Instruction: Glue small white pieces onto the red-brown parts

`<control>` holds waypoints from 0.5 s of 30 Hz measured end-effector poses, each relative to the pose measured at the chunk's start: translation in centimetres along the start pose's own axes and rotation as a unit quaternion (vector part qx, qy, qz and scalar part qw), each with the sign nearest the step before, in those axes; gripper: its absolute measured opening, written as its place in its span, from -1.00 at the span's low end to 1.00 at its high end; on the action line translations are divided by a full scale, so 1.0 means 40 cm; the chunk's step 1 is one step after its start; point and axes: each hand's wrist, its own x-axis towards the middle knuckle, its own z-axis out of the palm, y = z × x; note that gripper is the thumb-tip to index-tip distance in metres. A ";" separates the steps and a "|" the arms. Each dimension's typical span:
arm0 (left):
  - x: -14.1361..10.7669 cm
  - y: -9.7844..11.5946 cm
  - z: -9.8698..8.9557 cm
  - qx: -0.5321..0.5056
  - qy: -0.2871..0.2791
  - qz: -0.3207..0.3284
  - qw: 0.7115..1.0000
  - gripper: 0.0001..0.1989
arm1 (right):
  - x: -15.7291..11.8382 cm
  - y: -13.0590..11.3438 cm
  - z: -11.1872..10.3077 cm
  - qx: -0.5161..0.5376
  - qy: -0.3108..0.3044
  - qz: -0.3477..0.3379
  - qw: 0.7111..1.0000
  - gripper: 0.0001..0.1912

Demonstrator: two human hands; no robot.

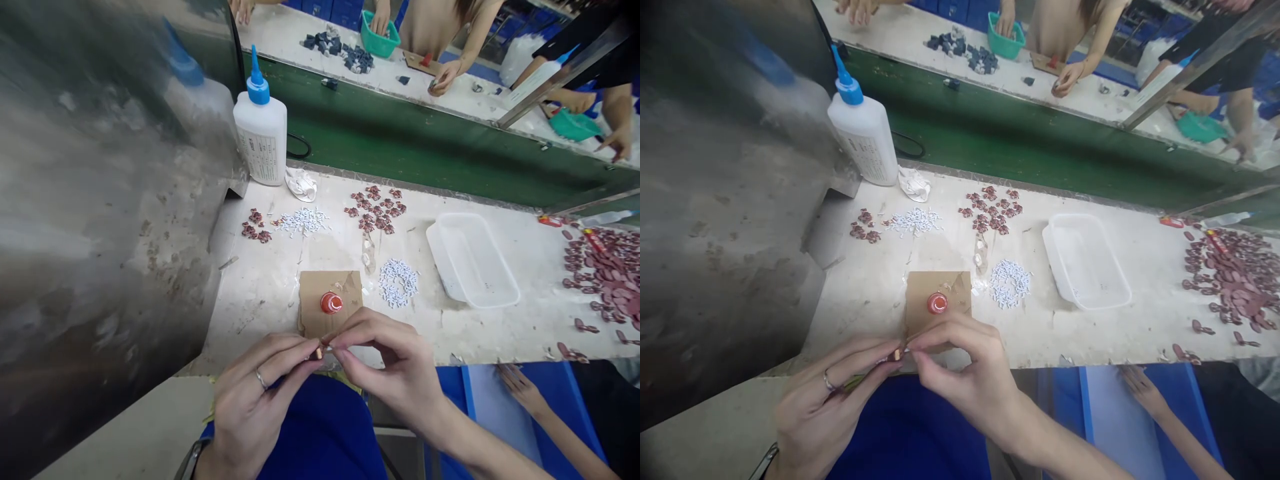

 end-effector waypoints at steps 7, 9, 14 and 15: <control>-0.002 -0.006 -0.001 0.011 0.006 0.010 1.000 -0.77 | -0.005 0.008 -0.007 -0.031 -0.031 -0.005 0.999 -0.81; -0.001 -0.004 0.001 0.011 -0.001 0.005 1.000 -0.75 | -0.008 0.005 -0.009 -0.061 -0.046 -0.032 0.997 -0.76; 0.009 0.000 0.005 0.003 -0.004 -0.004 1.000 -0.73 | -0.010 -0.008 -0.020 -0.168 -0.073 -0.120 0.976 -0.68; 0.012 0.001 0.006 -0.007 -0.004 -0.005 1.000 -0.74 | -0.008 -0.008 -0.023 -0.171 -0.074 -0.121 0.975 -0.69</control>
